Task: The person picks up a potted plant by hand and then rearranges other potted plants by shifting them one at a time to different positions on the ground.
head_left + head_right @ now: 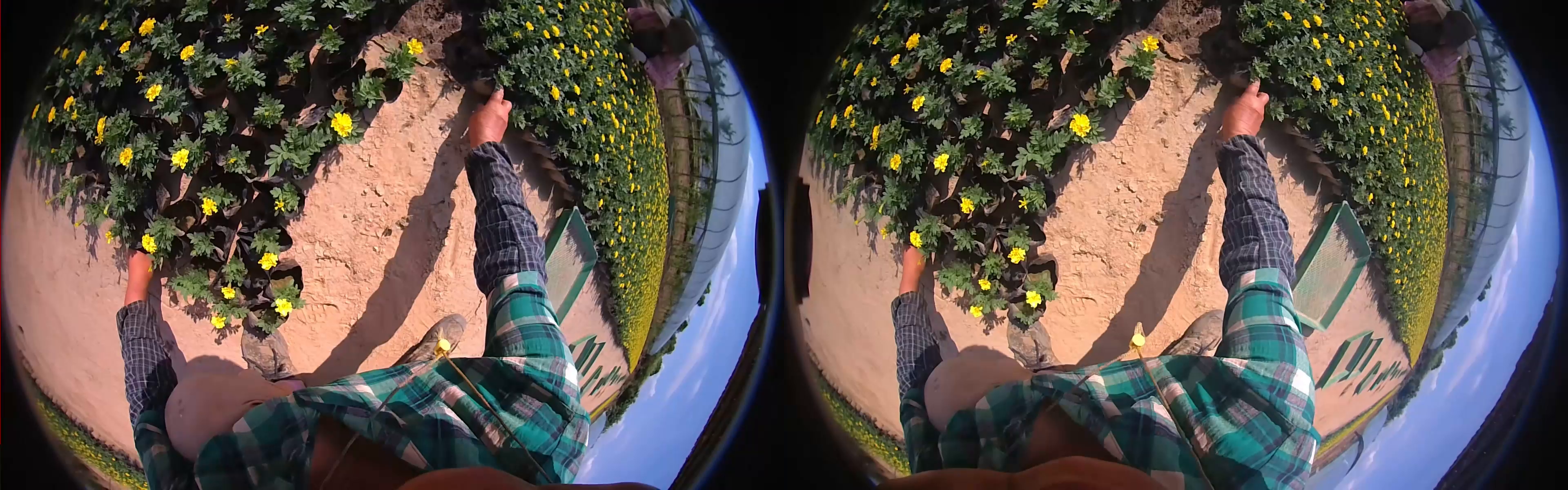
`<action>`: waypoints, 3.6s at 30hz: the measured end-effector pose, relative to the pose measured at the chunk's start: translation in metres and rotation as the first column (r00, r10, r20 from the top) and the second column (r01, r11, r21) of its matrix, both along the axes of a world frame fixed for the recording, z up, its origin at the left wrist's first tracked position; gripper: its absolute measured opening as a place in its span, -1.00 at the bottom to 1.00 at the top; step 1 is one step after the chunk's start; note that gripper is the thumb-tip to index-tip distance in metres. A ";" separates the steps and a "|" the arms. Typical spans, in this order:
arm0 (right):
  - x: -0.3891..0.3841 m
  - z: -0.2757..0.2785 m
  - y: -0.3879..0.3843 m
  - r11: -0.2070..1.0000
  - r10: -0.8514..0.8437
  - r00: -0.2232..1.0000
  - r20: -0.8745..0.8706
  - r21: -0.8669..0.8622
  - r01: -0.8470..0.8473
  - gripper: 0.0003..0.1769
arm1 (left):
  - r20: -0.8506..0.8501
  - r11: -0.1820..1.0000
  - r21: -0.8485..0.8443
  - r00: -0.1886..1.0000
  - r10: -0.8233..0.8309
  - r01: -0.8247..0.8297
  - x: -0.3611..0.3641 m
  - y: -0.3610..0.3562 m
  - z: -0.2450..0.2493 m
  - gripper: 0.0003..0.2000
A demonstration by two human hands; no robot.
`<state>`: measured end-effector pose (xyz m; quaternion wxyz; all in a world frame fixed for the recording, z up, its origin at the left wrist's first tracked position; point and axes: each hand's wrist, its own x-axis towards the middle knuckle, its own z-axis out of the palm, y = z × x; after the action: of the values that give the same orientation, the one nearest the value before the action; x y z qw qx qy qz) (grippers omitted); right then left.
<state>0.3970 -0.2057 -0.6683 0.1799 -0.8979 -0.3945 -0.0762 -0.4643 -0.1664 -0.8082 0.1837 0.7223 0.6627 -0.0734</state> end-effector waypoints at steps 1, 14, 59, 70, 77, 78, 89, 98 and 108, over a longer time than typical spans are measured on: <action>0.002 -0.007 0.004 0.996 -0.067 0.998 0.013 -0.053 0.067 -0.67 | -0.034 1.000 -0.022 0.999 -0.022 0.021 -0.001 0.000 0.004 -0.84; 0.060 -0.016 0.003 0.966 0.255 0.946 0.200 -0.011 -0.258 -0.89 | -0.145 0.988 -0.038 0.977 -0.156 0.152 -0.007 -0.003 0.009 -0.85; -0.239 0.030 -0.082 0.022 0.952 0.065 -0.299 -0.147 -0.989 -0.27 | -0.113 0.997 -0.055 0.992 0.055 -0.062 0.126 0.011 0.112 -0.77; -0.232 0.039 -0.069 0.277 0.913 0.255 -0.319 0.026 -0.961 -0.32 | -0.053 1.000 0.000 0.999 0.006 -0.006 0.095 0.015 0.077 -0.73; -0.255 -0.011 -0.090 0.570 0.812 0.580 -0.059 -0.134 -0.811 -0.20 | -0.019 0.997 -0.075 1.000 0.006 -0.007 0.097 0.012 0.087 -0.67; -0.254 -0.006 -0.086 0.562 0.814 0.575 -0.075 -0.142 -0.815 -0.21 | 0.062 1.000 0.024 0.998 0.006 -0.007 0.092 0.009 0.080 -0.69; -0.029 0.019 -0.049 0.922 0.382 0.858 -0.344 0.203 -0.329 -0.85 | -0.056 0.994 -0.075 0.995 -0.087 0.083 0.036 0.012 0.031 -0.85; 0.046 0.026 0.056 0.965 0.261 0.962 -0.083 -0.003 -0.262 -0.48 | 0.146 0.995 -0.090 0.989 -0.038 0.052 0.035 0.003 0.043 -0.78; 0.054 0.022 0.053 0.903 0.428 0.899 -0.090 0.005 -0.429 -0.84 | -0.087 0.979 -0.192 0.992 -0.090 0.072 0.037 0.001 0.061 -0.78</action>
<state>0.4509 -0.1525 -0.6467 0.2031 -0.7930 -0.5743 0.0083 -0.4273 -0.1655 -0.7470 0.2164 0.7236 0.6309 -0.1777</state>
